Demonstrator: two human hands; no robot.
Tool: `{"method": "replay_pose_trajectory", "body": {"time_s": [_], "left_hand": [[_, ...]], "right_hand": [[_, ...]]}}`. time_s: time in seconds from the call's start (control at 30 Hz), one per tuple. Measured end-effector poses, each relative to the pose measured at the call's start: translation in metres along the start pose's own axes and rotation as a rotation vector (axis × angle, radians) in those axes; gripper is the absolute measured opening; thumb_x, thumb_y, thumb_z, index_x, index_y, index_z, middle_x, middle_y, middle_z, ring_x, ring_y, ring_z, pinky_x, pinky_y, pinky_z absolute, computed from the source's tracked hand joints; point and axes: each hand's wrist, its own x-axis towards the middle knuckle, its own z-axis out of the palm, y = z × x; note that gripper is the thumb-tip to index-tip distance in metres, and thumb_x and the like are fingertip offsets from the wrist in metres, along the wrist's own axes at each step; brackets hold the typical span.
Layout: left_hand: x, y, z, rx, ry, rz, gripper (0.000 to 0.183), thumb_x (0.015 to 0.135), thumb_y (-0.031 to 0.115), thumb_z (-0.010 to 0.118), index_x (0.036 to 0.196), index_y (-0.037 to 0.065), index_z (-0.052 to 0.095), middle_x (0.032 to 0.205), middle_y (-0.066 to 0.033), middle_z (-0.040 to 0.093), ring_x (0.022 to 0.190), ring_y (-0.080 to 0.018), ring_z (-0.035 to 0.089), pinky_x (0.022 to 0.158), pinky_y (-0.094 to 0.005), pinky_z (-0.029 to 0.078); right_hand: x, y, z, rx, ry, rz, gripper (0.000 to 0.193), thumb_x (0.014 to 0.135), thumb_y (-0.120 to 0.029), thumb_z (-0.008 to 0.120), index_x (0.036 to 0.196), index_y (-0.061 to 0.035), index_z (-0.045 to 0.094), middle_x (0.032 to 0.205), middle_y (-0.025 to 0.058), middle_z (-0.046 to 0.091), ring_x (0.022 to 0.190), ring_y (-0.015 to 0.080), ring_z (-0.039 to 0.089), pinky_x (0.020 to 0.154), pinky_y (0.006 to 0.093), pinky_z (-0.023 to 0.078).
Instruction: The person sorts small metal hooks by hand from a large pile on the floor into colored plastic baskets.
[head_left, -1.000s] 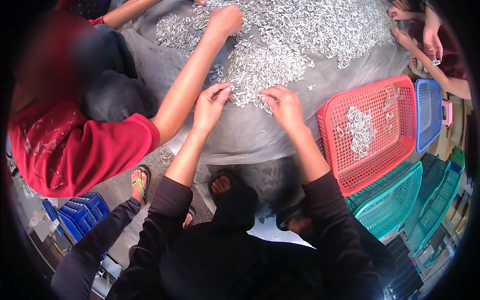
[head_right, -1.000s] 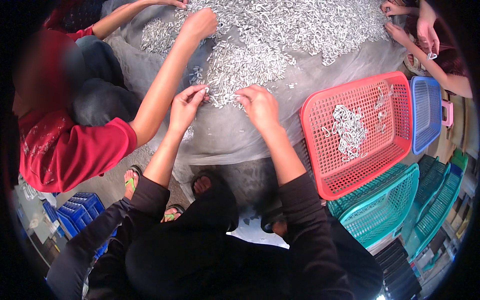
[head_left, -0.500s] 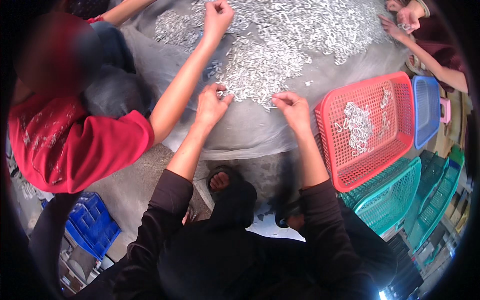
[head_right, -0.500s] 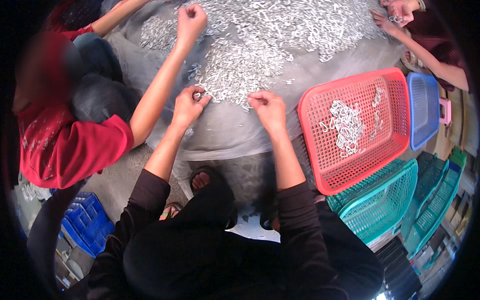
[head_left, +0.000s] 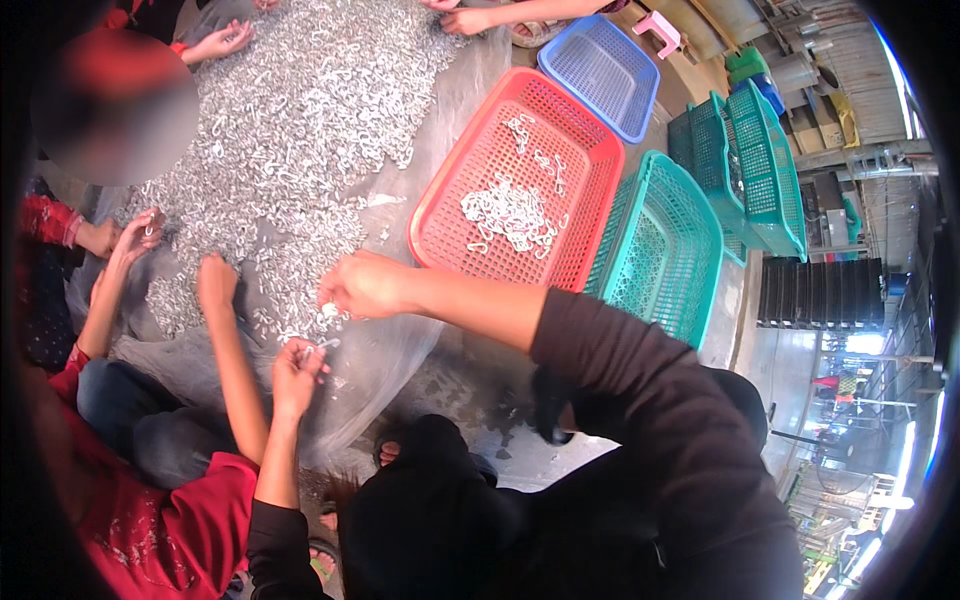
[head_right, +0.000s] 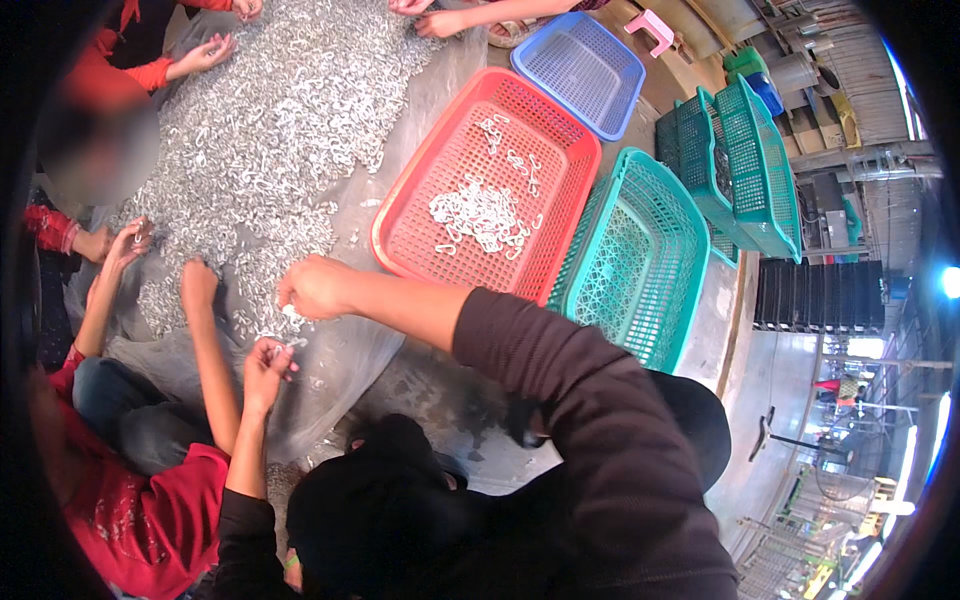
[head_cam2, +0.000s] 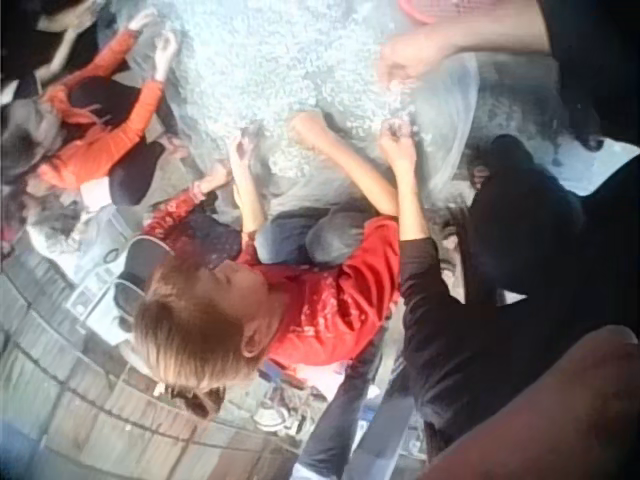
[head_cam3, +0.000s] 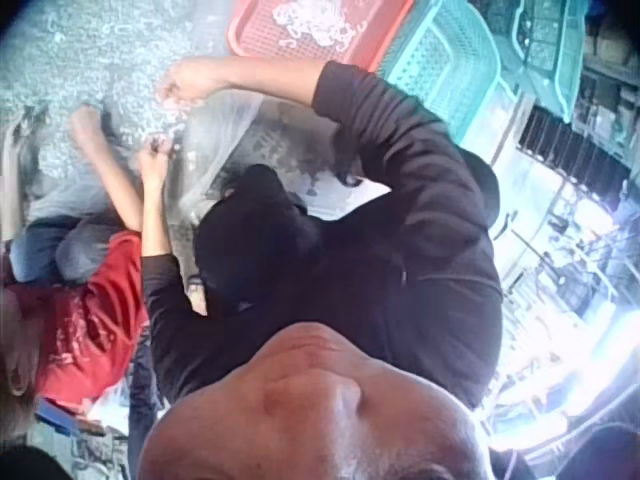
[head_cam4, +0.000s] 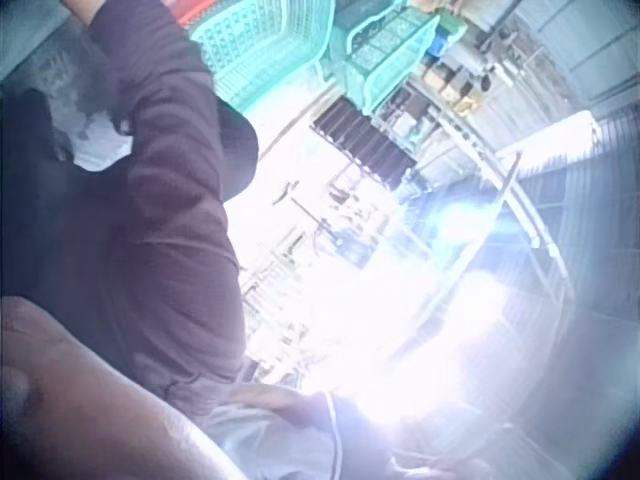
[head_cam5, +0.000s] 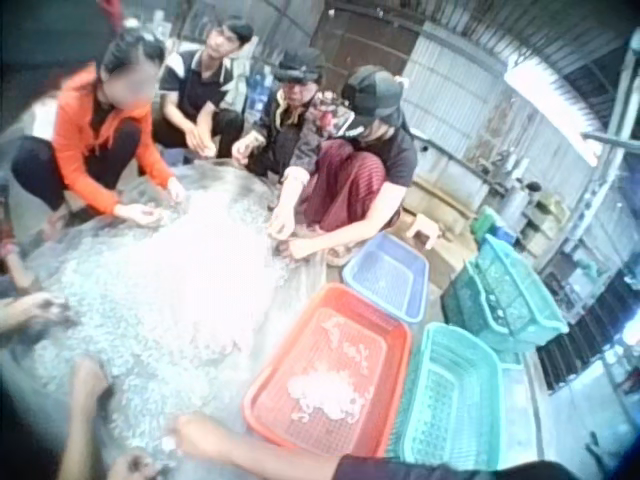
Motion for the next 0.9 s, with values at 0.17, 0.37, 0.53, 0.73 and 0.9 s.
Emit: {"method": "replay_pose_trajectory", "body": {"time_s": [0.17,0.37,0.53,0.73,0.9], "left_hand": [[-0.007,0.035,0.027,-0.070,-0.150,-0.001,0.016,0.083,0.003,0.054,0.099,0.002,0.052,0.075,-0.0043,0.057,0.059,-0.0077,0.054,0.048,-0.0190,0.041],[0.035,0.144,0.152,0.215,-0.381,0.244,0.029,0.082,0.005,0.056,0.109,0.000,0.051,0.089,-0.0079,0.060,0.072,-0.0123,0.058,0.060,-0.0231,0.047],[0.057,0.195,0.209,0.657,-0.328,0.797,0.039,0.077,0.012,0.061,0.112,0.000,0.051,0.109,-0.0171,0.054,0.102,-0.0282,0.052,0.086,-0.0335,0.040],[0.089,0.209,0.244,0.765,-0.370,0.544,0.037,0.078,0.011,0.058,0.112,0.000,0.051,0.110,-0.0185,0.053,0.106,-0.0317,0.051,0.091,-0.0358,0.038],[0.095,0.239,0.248,0.688,-0.345,0.505,0.029,0.078,0.009,0.056,0.106,0.000,0.055,0.108,-0.0166,0.055,0.097,-0.0271,0.056,0.084,-0.0329,0.043]], "right_hand": [[-0.072,0.008,-0.052,-0.290,-0.114,0.145,0.030,0.068,-0.005,0.052,0.093,-0.0140,0.066,0.091,0.0110,0.064,0.090,0.0280,0.059,0.078,0.0391,0.046],[-0.203,0.064,-0.111,-0.238,0.415,0.289,0.034,0.076,-0.017,0.058,0.108,-0.0069,0.057,0.106,0.0163,0.057,0.100,0.0297,0.054,0.087,0.0372,0.043],[-0.401,0.171,-0.120,-0.659,1.014,0.808,0.068,0.072,-0.022,0.066,0.130,-0.0092,0.033,0.123,0.0215,0.042,0.117,0.0335,0.040,0.095,0.0402,0.036],[-0.533,0.251,-0.052,0.018,1.182,1.510,0.063,0.069,-0.014,0.067,0.124,-0.0047,0.039,0.106,0.0209,0.056,0.093,0.0310,0.057,0.083,0.0377,0.044],[-0.595,0.234,-0.040,-0.037,1.410,1.126,0.040,0.068,-0.010,0.066,0.106,-0.0016,0.056,0.095,0.0176,0.062,0.087,0.0256,0.061,0.077,0.0342,0.046]]}}
